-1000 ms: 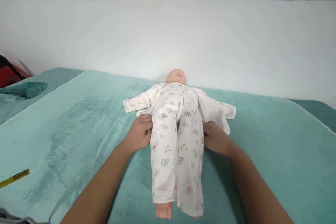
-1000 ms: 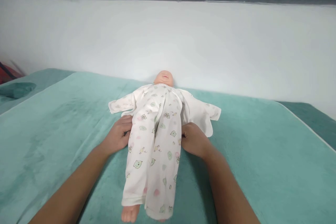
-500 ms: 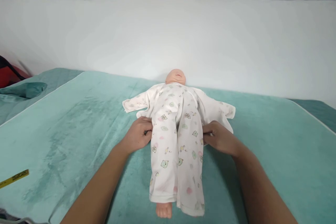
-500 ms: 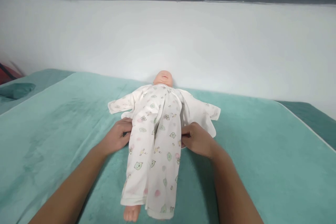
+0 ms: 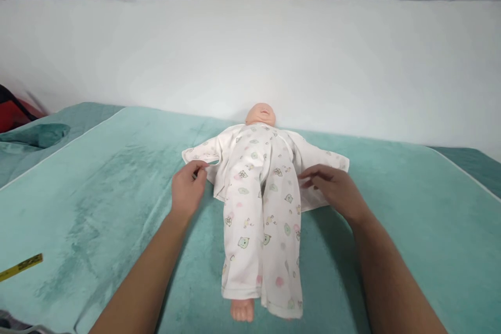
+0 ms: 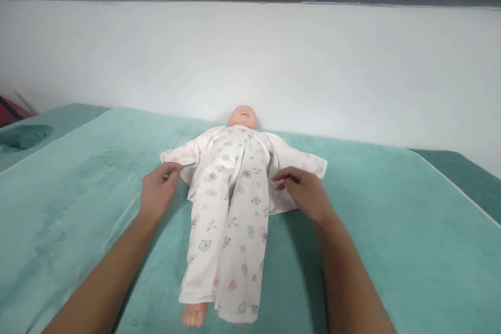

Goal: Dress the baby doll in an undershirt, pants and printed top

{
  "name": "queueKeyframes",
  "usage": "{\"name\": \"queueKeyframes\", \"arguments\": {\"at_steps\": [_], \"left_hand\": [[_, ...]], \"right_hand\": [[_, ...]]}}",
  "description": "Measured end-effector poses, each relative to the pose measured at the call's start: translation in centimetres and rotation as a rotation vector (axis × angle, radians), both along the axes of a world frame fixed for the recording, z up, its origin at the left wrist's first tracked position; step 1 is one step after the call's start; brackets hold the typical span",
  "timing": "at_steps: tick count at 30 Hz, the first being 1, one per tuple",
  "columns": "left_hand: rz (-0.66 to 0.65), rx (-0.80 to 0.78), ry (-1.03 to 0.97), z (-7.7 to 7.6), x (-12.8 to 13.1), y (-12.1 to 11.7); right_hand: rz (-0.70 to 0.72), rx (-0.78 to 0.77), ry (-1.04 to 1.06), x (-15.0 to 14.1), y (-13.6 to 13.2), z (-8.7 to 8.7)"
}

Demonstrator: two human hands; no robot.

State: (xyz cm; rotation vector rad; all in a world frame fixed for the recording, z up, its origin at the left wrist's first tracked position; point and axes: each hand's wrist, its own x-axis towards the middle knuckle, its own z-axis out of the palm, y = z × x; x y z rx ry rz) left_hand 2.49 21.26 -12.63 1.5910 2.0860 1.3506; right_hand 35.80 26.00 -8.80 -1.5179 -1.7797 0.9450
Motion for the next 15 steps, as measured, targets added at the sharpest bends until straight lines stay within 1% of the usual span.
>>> {"name": "queueKeyframes", "arguments": {"at_steps": [2, 3, 4, 6, 8, 10, 12, 14, 15], "left_hand": [[0.102, -0.012, 0.074, -0.6, -0.6, 0.6], [0.119, -0.030, 0.125, -0.8, -0.8, 0.8], [0.119, -0.050, 0.179, -1.0, -1.0, 0.9], [0.102, -0.085, 0.265, -1.3, -1.1, 1.1], [0.085, -0.115, 0.305, -1.3, -1.0, 1.2], [0.074, -0.146, 0.308, -1.2, -0.8, 1.1], [0.045, -0.165, 0.264, -0.8, -0.6, 1.1], [0.003, -0.164, 0.137, -0.5, -0.3, 1.0], [-0.016, -0.149, 0.053, -0.3, -0.1, 1.0]], "right_hand": [[-0.277, 0.139, -0.164, 1.0, 0.7, -0.4], [-0.374, 0.164, -0.269, 1.5, 1.0, -0.7], [-0.432, 0.161, -0.376, 1.9, 1.2, -0.9], [-0.452, 0.113, -0.546, 2.7, 1.4, -1.5], [-0.420, 0.089, -0.591, 3.1, 1.5, -2.1], [-0.364, 0.106, -0.528, 3.3, 1.7, -2.5], [-0.317, 0.098, -0.405, 3.2, 1.9, -2.4], [-0.296, 0.047, -0.181, 2.8, 2.1, -1.7], [-0.286, 0.020, -0.015, 2.4, 2.1, -1.0]]}}
